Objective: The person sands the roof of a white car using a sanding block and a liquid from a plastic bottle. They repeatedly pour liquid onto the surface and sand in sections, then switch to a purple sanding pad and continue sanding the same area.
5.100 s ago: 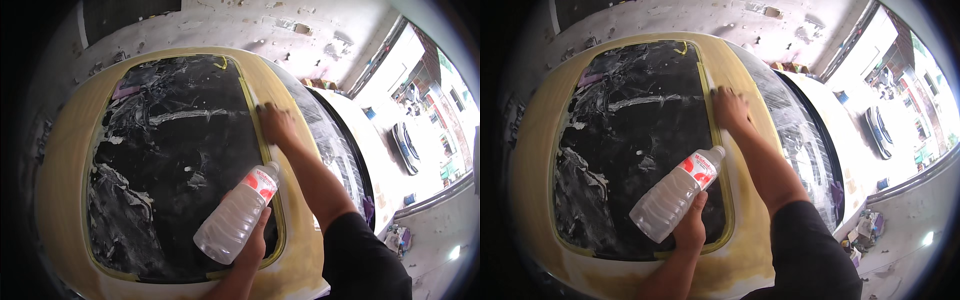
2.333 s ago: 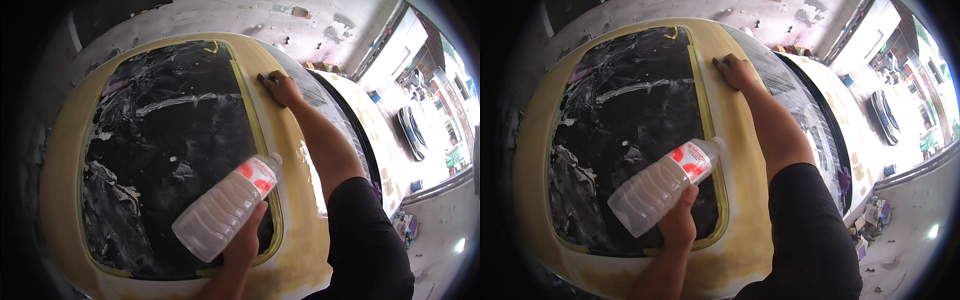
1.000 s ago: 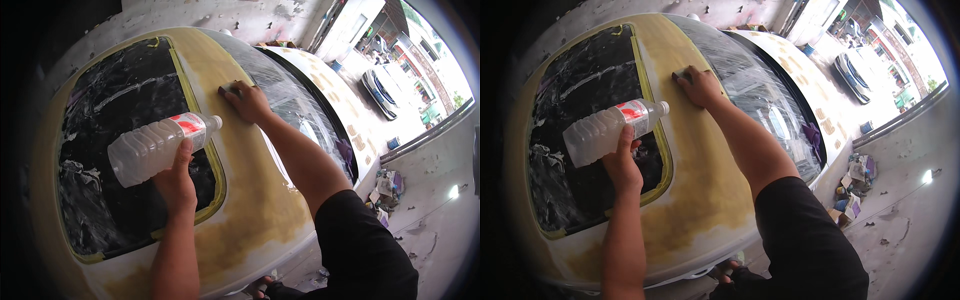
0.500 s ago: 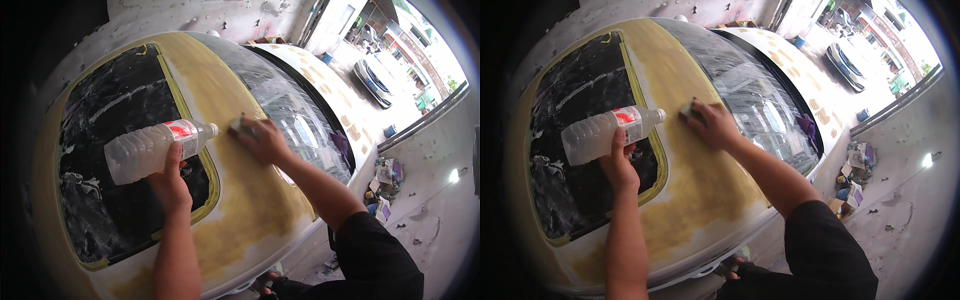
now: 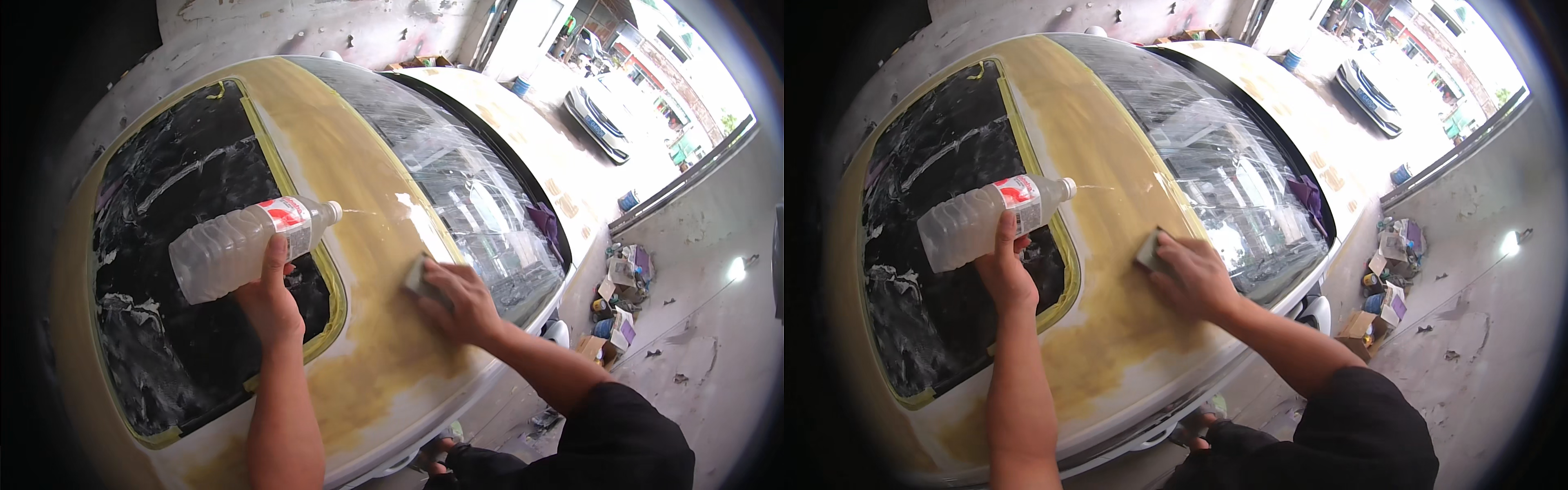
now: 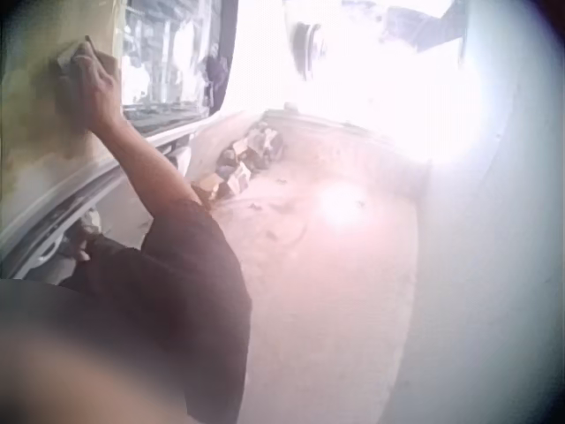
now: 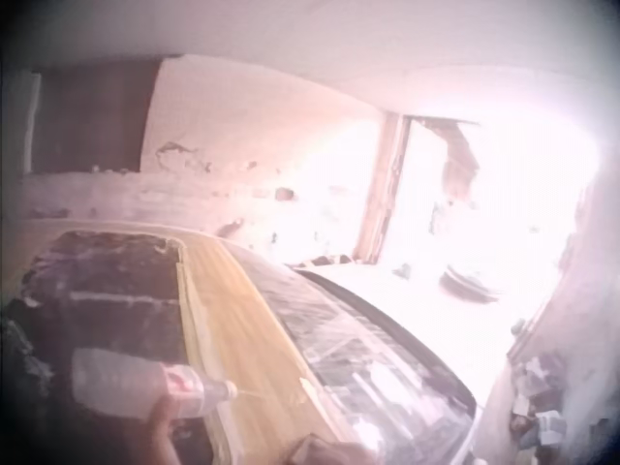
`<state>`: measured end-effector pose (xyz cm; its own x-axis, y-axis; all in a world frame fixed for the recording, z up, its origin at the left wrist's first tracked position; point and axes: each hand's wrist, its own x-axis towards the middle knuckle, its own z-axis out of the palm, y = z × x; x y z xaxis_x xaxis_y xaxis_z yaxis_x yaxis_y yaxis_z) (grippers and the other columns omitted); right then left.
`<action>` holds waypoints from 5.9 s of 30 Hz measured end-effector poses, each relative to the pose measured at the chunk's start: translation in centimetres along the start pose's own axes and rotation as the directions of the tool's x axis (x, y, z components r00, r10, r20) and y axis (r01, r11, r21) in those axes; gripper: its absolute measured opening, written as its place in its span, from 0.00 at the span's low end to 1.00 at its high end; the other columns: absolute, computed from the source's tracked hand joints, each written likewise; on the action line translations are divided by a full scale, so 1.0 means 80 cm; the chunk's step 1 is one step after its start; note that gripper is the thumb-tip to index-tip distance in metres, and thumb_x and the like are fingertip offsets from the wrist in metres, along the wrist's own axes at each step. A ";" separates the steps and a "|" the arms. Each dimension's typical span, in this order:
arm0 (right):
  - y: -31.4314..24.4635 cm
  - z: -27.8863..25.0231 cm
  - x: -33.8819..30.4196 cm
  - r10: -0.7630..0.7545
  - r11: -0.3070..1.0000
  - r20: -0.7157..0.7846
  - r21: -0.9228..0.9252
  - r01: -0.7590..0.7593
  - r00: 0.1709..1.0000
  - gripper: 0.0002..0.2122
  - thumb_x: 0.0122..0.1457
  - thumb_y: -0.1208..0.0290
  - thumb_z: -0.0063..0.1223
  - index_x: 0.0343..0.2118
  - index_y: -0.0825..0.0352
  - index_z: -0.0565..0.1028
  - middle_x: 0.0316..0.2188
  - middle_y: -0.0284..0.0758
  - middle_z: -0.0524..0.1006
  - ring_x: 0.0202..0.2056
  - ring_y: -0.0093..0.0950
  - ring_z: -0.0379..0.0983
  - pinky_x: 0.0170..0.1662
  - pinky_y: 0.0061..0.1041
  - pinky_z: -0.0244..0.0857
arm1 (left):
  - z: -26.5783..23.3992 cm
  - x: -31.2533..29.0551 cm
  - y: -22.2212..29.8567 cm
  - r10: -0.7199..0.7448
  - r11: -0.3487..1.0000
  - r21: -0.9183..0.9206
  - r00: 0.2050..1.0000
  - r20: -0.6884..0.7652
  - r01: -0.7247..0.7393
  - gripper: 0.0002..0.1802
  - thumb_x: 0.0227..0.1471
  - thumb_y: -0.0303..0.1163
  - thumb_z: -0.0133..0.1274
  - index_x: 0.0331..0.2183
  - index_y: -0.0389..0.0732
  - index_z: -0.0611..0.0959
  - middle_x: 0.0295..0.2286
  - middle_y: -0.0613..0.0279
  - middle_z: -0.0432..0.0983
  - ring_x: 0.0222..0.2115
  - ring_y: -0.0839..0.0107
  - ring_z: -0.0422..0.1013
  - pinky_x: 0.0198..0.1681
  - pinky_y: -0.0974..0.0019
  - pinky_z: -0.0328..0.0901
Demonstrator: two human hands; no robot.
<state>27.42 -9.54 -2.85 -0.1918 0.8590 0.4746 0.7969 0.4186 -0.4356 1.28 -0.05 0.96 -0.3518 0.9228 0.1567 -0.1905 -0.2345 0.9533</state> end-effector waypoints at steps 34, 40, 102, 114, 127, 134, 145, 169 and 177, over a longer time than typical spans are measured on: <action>0.003 -0.018 -0.052 0.316 0.940 -0.068 -0.115 -0.322 0.946 0.18 0.58 0.63 0.59 0.48 0.65 0.73 0.52 0.43 0.77 0.48 0.50 0.72 0.50 0.45 0.68 | -0.007 0.003 -0.013 0.049 0.993 0.107 0.995 0.088 -0.058 0.28 0.56 0.45 0.61 0.51 0.37 0.77 0.43 0.62 0.77 0.36 0.75 0.73 0.36 0.73 0.66; 0.094 0.064 0.152 0.532 0.844 0.008 -0.089 -0.529 0.847 0.18 0.65 0.53 0.46 0.43 0.66 0.72 0.40 0.47 0.80 0.46 0.52 0.71 0.49 0.51 0.65 | -0.008 0.004 -0.013 0.039 0.992 0.114 0.994 0.106 -0.051 0.26 0.56 0.44 0.61 0.50 0.37 0.77 0.42 0.62 0.77 0.35 0.76 0.72 0.36 0.73 0.66; 0.042 0.045 0.058 0.293 0.954 -0.129 -0.031 -0.299 0.947 0.18 0.60 0.57 0.53 0.44 0.67 0.71 0.41 0.41 0.79 0.45 0.48 0.72 0.48 0.45 0.67 | -0.011 0.008 -0.011 -0.035 0.998 0.049 0.989 0.143 0.028 0.25 0.59 0.51 0.56 0.46 0.40 0.79 0.34 0.64 0.79 0.25 0.78 0.71 0.25 0.75 0.63; -0.034 0.052 0.015 0.183 0.981 -0.102 -0.040 -0.187 0.978 0.18 0.58 0.55 0.56 0.43 0.65 0.72 0.53 0.37 0.75 0.47 0.43 0.72 0.44 0.44 0.67 | -0.012 0.009 -0.012 -0.044 0.998 0.042 0.990 0.133 0.038 0.28 0.58 0.52 0.56 0.45 0.36 0.80 0.35 0.61 0.79 0.27 0.76 0.72 0.25 0.76 0.64; -0.054 0.016 -0.034 0.012 0.998 -0.146 -0.057 -0.021 0.989 0.23 0.58 0.56 0.58 0.51 0.66 0.72 0.54 0.38 0.76 0.48 0.44 0.73 0.46 0.43 0.69 | -0.008 0.006 -0.010 -0.073 0.997 0.024 0.994 0.076 0.072 0.28 0.57 0.50 0.59 0.48 0.37 0.79 0.37 0.63 0.79 0.30 0.77 0.73 0.32 0.75 0.66; 0.090 0.064 0.160 0.454 0.891 0.064 -0.040 -0.452 0.889 0.23 0.63 0.47 0.47 0.44 0.67 0.72 0.37 0.49 0.79 0.45 0.50 0.73 0.48 0.48 0.67 | -0.007 0.005 -0.012 -0.036 0.999 0.009 0.997 0.070 0.035 0.29 0.57 0.50 0.59 0.51 0.38 0.77 0.41 0.61 0.78 0.34 0.75 0.73 0.36 0.72 0.67; 0.022 0.012 -0.002 0.242 0.966 -0.087 -0.067 -0.248 0.966 0.22 0.56 0.60 0.61 0.51 0.64 0.71 0.47 0.37 0.79 0.45 0.42 0.74 0.46 0.44 0.69 | -0.008 0.008 -0.016 -0.072 0.997 0.010 0.997 0.023 0.072 0.30 0.58 0.46 0.59 0.55 0.38 0.74 0.45 0.60 0.76 0.37 0.72 0.73 0.38 0.71 0.68; 0.118 0.098 0.258 0.458 0.880 -0.019 -0.131 -0.457 0.889 0.21 0.65 0.50 0.45 0.42 0.67 0.76 0.37 0.49 0.81 0.44 0.51 0.74 0.49 0.47 0.68 | -0.006 0.004 -0.013 -0.031 0.999 0.011 0.997 0.066 0.030 0.28 0.58 0.38 0.60 0.56 0.37 0.72 0.49 0.59 0.74 0.46 0.70 0.72 0.43 0.69 0.69; 0.036 0.011 0.052 0.013 1.000 -0.110 0.020 -0.011 0.994 0.12 0.57 0.65 0.61 0.38 0.66 0.73 0.38 0.43 0.79 0.36 0.46 0.76 0.39 0.46 0.70 | -0.005 -0.001 -0.017 0.047 0.999 0.009 0.997 0.059 -0.048 0.28 0.59 0.37 0.59 0.56 0.36 0.72 0.50 0.59 0.72 0.48 0.69 0.70 0.50 0.67 0.66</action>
<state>28.41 -4.52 -2.81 -0.1173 0.8268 0.5502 0.7872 0.4151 -0.4561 1.21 0.10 -0.40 -0.3060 0.9272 0.2162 -0.1654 -0.2754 0.9470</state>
